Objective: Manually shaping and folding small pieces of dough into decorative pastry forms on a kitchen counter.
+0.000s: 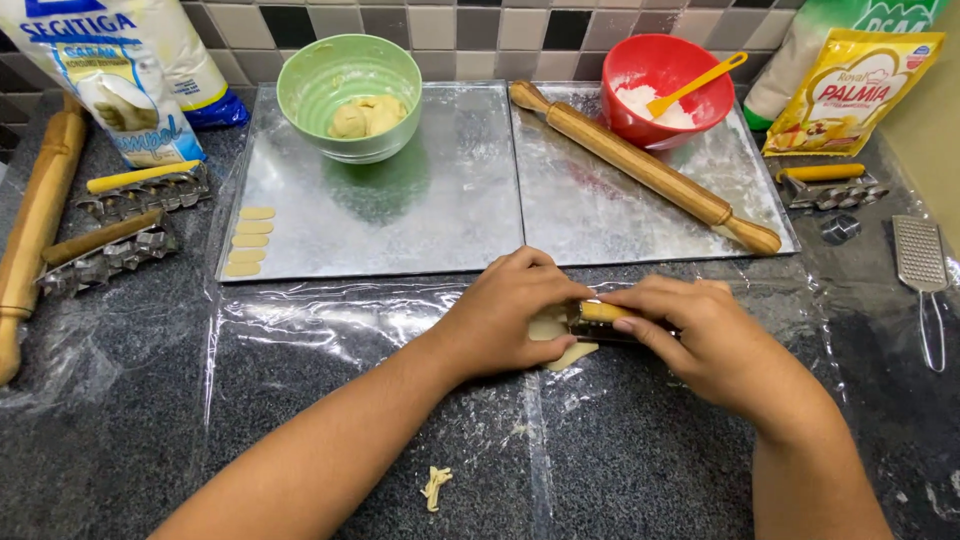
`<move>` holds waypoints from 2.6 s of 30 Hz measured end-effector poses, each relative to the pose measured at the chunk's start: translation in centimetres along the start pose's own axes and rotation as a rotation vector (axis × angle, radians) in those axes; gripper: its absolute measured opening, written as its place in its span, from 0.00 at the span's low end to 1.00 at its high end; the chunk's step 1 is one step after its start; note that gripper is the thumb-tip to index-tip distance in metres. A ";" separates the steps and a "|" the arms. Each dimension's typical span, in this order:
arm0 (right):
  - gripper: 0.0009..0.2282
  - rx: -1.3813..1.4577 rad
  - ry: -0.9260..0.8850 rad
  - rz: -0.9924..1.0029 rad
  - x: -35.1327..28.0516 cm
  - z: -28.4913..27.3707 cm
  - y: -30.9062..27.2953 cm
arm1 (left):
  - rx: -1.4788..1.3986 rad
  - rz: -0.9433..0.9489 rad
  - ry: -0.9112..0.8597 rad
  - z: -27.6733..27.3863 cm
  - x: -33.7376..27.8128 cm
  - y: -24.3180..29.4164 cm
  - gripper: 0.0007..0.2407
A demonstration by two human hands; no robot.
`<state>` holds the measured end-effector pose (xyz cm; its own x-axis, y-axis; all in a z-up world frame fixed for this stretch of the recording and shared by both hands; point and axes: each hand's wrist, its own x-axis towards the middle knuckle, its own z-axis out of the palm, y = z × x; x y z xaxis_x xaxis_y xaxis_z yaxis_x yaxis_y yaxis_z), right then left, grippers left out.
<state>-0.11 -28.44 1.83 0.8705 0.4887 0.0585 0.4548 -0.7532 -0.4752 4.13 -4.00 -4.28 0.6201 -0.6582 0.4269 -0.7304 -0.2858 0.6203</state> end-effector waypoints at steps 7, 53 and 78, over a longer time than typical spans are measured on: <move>0.11 0.019 0.015 -0.032 -0.1 -0.2 0.0 | 0.001 0.005 -0.030 -0.6 0.2 0.8 0.20; 0.07 -0.072 0.212 0.050 1.9 2.5 -0.3 | 0.029 -0.130 -0.067 0.5 0.2 0.6 0.32; 0.02 0.033 0.293 -0.086 1.6 1.8 0.4 | -0.014 -0.091 -0.016 0.0 -0.2 -0.1 0.29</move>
<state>1.06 -27.15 0.14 0.8484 0.3986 0.3483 0.5270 -0.6976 -0.4853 4.02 -3.86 -4.45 0.6788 -0.6412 0.3579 -0.6673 -0.3350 0.6652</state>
